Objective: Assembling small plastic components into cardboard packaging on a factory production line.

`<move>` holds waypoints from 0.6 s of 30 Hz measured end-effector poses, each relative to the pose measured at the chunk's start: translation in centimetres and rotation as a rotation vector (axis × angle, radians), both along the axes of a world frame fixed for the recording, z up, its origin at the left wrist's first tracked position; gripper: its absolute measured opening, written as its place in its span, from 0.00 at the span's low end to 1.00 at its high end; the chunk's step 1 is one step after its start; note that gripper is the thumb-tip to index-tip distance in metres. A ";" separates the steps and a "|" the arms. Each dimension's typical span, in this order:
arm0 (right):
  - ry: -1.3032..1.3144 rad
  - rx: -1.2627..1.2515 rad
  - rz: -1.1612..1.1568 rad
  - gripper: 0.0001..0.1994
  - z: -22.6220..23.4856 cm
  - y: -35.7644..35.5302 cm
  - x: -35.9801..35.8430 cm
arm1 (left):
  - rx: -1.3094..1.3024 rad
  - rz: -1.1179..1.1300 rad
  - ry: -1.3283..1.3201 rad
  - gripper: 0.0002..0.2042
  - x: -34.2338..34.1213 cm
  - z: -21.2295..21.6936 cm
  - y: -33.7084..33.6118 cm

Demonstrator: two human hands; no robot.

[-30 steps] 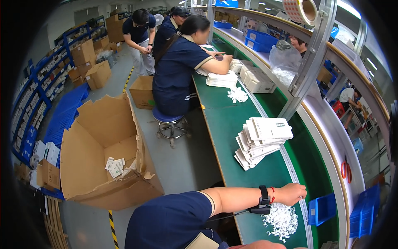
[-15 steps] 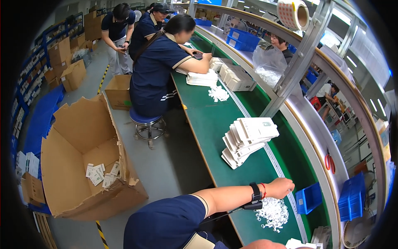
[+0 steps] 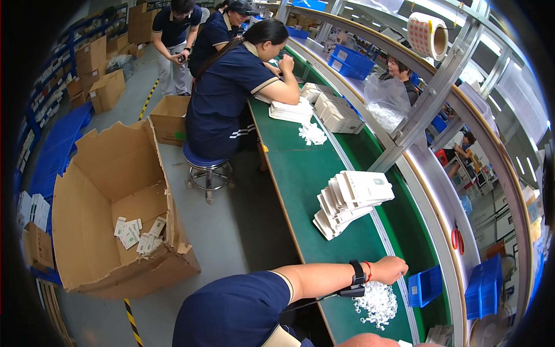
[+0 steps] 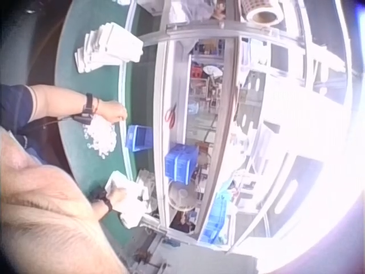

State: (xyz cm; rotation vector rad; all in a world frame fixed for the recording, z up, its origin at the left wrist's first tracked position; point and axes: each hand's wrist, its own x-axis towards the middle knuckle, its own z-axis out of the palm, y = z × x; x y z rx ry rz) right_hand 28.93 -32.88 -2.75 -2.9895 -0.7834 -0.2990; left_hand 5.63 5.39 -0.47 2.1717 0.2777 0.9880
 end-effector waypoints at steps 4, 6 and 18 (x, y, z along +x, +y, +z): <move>0.062 0.110 0.009 0.28 5.2 2.7 -5.7 | 0.001 -0.002 -0.029 0.03 -0.5 0.1 -0.3; 0.131 0.359 -0.069 0.23 4.6 0.7 -4.4 | -0.004 0.012 -0.020 0.03 -0.4 0.3 -0.3; -0.306 0.835 0.691 0.27 17.4 11.7 -10.2 | -0.003 0.041 -0.030 0.05 -0.1 -0.7 0.7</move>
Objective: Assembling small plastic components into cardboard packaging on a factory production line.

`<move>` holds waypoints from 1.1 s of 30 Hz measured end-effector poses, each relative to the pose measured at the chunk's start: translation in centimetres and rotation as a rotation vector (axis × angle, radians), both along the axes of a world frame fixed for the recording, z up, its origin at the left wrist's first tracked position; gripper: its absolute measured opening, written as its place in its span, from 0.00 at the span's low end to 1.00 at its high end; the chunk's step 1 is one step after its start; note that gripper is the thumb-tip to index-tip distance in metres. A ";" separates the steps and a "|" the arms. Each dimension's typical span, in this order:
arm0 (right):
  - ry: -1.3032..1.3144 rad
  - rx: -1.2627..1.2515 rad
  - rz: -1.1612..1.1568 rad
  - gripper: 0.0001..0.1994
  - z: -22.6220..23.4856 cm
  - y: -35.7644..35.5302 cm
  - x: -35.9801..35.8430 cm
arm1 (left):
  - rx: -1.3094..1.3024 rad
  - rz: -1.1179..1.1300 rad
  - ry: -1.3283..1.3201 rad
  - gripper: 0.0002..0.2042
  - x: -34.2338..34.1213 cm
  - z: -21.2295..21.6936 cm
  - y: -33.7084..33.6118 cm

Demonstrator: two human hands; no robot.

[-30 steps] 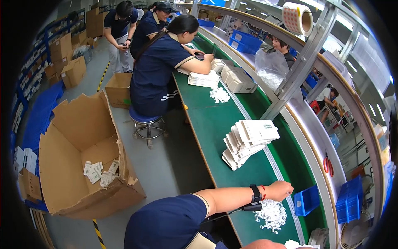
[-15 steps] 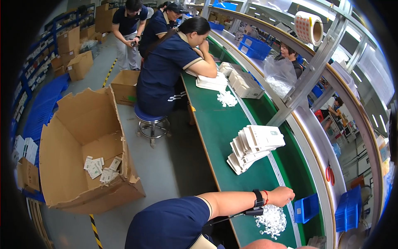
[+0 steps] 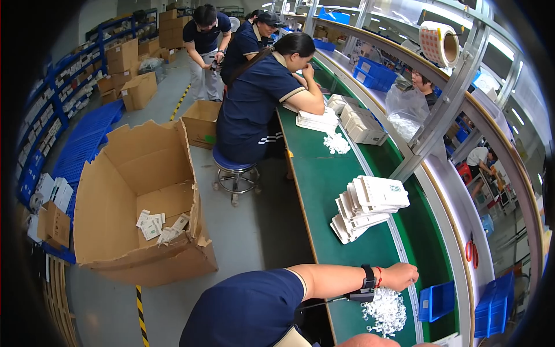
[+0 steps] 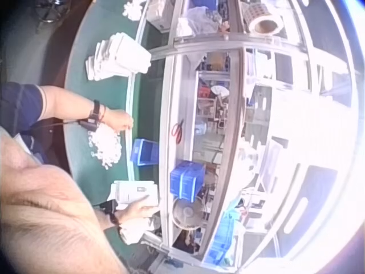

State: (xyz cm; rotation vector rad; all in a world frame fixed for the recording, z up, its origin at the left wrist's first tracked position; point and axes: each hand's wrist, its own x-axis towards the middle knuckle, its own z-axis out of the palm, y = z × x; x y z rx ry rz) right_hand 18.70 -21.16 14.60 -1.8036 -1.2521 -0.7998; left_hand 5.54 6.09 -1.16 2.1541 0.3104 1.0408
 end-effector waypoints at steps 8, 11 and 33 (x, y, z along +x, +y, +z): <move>0.428 0.296 0.345 0.11 1.2 4.2 0.3 | -0.184 -0.006 -0.237 0.06 -2.7 5.9 -0.8; 0.605 0.220 0.251 0.11 0.7 4.6 0.8 | -0.294 -0.085 -0.363 0.05 -4.4 11.5 -3.0; 0.314 -0.066 0.442 0.08 1.0 7.1 -3.8 | 0.107 -0.225 -0.365 0.05 -1.3 15.0 -7.1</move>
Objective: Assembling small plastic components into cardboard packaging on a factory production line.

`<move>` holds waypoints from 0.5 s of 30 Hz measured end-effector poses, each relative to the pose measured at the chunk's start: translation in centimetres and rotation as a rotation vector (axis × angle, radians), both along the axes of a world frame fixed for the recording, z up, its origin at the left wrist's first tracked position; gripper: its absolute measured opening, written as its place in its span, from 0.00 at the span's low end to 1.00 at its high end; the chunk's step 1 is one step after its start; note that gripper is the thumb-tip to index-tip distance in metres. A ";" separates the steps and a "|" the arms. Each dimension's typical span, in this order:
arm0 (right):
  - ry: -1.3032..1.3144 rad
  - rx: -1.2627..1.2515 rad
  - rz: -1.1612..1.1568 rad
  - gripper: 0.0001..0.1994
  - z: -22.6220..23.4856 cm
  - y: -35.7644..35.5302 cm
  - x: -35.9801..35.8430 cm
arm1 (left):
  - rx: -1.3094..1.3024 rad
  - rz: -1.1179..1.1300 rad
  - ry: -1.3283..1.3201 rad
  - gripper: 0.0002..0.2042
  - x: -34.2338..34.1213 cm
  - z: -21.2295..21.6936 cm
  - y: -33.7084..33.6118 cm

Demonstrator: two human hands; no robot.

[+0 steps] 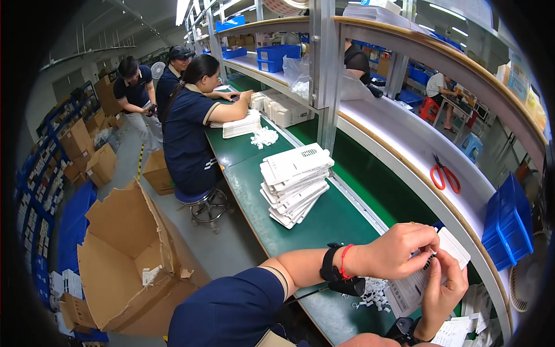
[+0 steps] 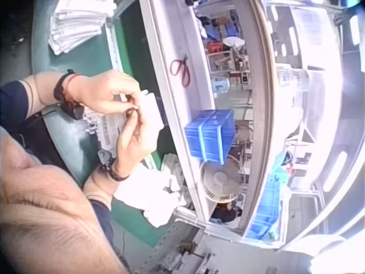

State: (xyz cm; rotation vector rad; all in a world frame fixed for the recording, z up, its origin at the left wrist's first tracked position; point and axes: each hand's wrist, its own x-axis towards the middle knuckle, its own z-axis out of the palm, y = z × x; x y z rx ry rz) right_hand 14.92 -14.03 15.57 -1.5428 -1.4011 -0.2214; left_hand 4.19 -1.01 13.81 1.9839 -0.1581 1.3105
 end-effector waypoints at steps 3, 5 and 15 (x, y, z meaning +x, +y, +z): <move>-0.020 -0.042 -0.004 0.08 -0.2 -0.1 -0.4 | 0.025 -0.010 -0.024 0.05 -0.5 0.2 -0.2; -0.017 -0.053 0.009 0.08 -0.5 0.0 -1.0 | 0.038 0.003 -0.016 0.06 -1.1 -0.1 -0.3; -0.170 -0.064 0.038 0.10 0.9 -0.9 -1.3 | 0.050 -0.066 -0.092 0.04 0.6 -1.2 -0.4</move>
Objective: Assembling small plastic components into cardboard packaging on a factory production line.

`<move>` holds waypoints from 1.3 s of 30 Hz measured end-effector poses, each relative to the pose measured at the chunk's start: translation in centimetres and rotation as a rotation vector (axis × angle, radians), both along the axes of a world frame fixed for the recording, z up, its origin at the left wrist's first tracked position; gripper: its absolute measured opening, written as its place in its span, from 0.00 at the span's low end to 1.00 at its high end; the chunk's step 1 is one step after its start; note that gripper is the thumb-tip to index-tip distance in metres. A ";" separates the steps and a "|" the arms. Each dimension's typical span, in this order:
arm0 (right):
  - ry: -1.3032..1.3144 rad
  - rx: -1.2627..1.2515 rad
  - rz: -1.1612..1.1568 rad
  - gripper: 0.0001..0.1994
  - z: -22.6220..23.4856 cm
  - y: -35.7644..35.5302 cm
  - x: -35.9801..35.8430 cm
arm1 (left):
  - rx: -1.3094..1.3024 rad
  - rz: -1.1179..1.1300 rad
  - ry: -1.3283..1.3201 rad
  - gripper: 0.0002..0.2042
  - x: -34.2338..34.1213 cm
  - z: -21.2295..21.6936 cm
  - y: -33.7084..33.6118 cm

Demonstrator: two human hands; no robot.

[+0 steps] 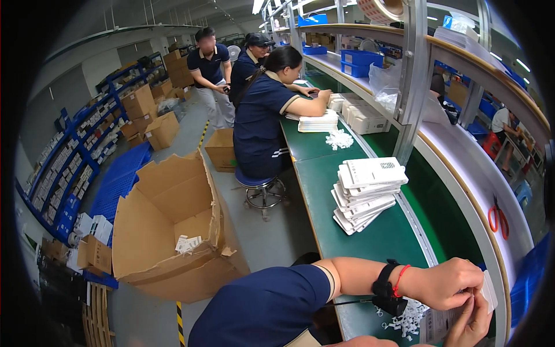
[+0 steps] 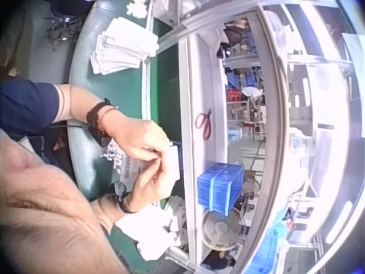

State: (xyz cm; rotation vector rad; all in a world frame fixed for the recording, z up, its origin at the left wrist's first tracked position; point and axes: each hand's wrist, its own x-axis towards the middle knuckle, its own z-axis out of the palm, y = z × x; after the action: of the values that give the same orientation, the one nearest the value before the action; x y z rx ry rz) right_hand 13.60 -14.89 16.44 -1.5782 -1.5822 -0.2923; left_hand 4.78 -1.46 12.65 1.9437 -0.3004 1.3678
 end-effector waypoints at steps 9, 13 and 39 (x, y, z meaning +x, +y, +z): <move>-0.044 0.030 -0.040 0.08 -0.5 0.0 1.4 | 0.074 0.060 -0.004 0.05 0.0 0.4 0.3; -0.010 -0.007 -0.089 0.08 -0.1 -0.3 0.8 | 0.056 0.006 -0.004 0.07 0.7 -0.5 0.8; -0.041 -0.006 -0.149 0.07 -0.4 -0.2 1.0 | 0.084 0.133 0.006 0.06 0.5 -0.4 0.9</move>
State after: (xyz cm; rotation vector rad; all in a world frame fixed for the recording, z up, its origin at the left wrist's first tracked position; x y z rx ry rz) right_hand 14.64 -15.08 16.00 -1.7080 -1.4995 -0.4038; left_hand 5.24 -0.57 12.25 2.0684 -0.2327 1.4543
